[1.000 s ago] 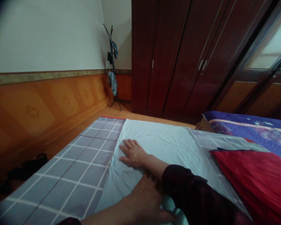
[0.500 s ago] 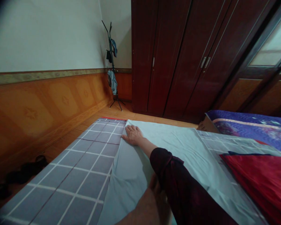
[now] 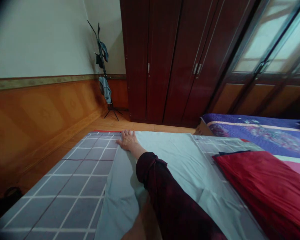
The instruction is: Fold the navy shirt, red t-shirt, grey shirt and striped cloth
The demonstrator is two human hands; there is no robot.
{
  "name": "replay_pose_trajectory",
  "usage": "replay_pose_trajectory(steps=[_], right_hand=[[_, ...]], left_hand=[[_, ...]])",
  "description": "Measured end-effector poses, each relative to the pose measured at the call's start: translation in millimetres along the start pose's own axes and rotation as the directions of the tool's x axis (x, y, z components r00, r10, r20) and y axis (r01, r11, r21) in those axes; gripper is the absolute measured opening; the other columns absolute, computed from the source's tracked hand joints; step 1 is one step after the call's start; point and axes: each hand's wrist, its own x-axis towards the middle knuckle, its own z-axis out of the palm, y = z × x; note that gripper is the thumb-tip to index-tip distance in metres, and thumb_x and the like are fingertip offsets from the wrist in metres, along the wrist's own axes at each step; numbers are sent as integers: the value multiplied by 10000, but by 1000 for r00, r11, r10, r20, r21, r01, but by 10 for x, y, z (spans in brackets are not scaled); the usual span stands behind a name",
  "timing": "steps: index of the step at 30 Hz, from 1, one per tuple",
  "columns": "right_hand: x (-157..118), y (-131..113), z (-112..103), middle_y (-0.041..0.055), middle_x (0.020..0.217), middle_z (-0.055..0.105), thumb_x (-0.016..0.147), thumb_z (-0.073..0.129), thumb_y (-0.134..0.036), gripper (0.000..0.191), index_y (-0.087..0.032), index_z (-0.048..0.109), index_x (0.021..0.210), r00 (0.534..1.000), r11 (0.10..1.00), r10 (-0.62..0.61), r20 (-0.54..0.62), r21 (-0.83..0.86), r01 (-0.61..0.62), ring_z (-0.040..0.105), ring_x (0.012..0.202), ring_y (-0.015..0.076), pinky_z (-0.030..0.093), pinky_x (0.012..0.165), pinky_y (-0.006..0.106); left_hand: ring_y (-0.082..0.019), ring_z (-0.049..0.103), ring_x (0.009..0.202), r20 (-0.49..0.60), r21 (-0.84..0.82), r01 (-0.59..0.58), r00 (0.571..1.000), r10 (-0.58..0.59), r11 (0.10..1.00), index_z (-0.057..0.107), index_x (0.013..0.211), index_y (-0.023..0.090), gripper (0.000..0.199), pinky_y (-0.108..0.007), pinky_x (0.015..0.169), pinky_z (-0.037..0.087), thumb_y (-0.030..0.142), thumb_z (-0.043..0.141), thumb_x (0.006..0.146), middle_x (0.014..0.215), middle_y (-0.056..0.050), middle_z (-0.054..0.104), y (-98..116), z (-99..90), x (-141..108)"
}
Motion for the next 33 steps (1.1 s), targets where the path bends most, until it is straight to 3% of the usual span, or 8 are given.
replay_pose_trajectory(steps=[6,10,13,18,21,25,27,33], right_hand=[[-886,33,-90,123,1527,263,916,307,-612,709,-144,294,1448,988,989,-149,52,24,148,243,1383,276,185,1117,426],[-1444,368,-149,104,1520,287,904,331,-629,716,-164,309,1449,978,984,-179,111,48,174,249,1383,249,194,1119,392],[-1479,867,-293,94,1530,265,919,327,-593,684,-164,308,1451,991,1000,10,131,-6,-9,209,1398,257,151,1130,415],[-1340,1599,-592,302,1450,301,966,220,-456,651,14,306,1408,927,925,374,21,-75,-372,283,1340,398,227,1018,604],[-1458,1509,-548,321,1461,257,956,264,-463,664,28,311,1402,925,921,381,0,-87,-379,265,1343,413,225,1019,594],[-1690,1040,-294,93,1523,282,890,388,-607,672,-203,365,1427,989,991,124,76,-57,-120,242,1383,270,187,1106,392],[-1710,991,-266,15,1520,304,874,387,-646,662,-285,359,1427,994,998,58,91,-44,-54,241,1386,222,178,1113,340],[-1543,1616,-557,313,1406,360,961,235,-463,646,13,365,1378,913,906,407,-26,-115,-407,339,1301,410,285,991,574]], left_hand=[[-427,49,1405,147,-3,74,987,-72,997,193,1492,157,939,-673,1111,56,692,499,784,1543,-180,123,177,-213,-86],[-380,44,1412,258,16,169,952,-167,986,261,1474,172,903,-596,1136,22,732,440,788,1539,-172,132,277,-348,-74],[-351,-10,1411,282,27,187,941,-187,982,276,1468,188,869,-573,1133,2,749,358,810,1540,-165,96,333,-414,-77],[-340,-22,1409,277,57,190,940,-198,980,275,1465,210,870,-570,1127,-3,757,376,795,1538,-160,94,368,-431,-75],[-334,-29,1407,292,58,193,935,-201,979,265,1466,217,865,-566,1128,-6,755,374,797,1538,-156,95,356,-419,-63],[-325,-66,1399,330,65,218,916,-227,974,226,1474,220,873,-551,1129,-23,753,371,798,1534,-155,54,321,-377,-52],[-321,-85,1397,335,74,228,911,-239,971,214,1476,225,877,-545,1130,-28,758,364,796,1535,-145,26,313,-362,-53],[-317,-52,1407,290,62,204,933,-213,977,255,1468,226,872,-536,1132,-24,768,354,793,1538,-151,61,359,-413,-76]])
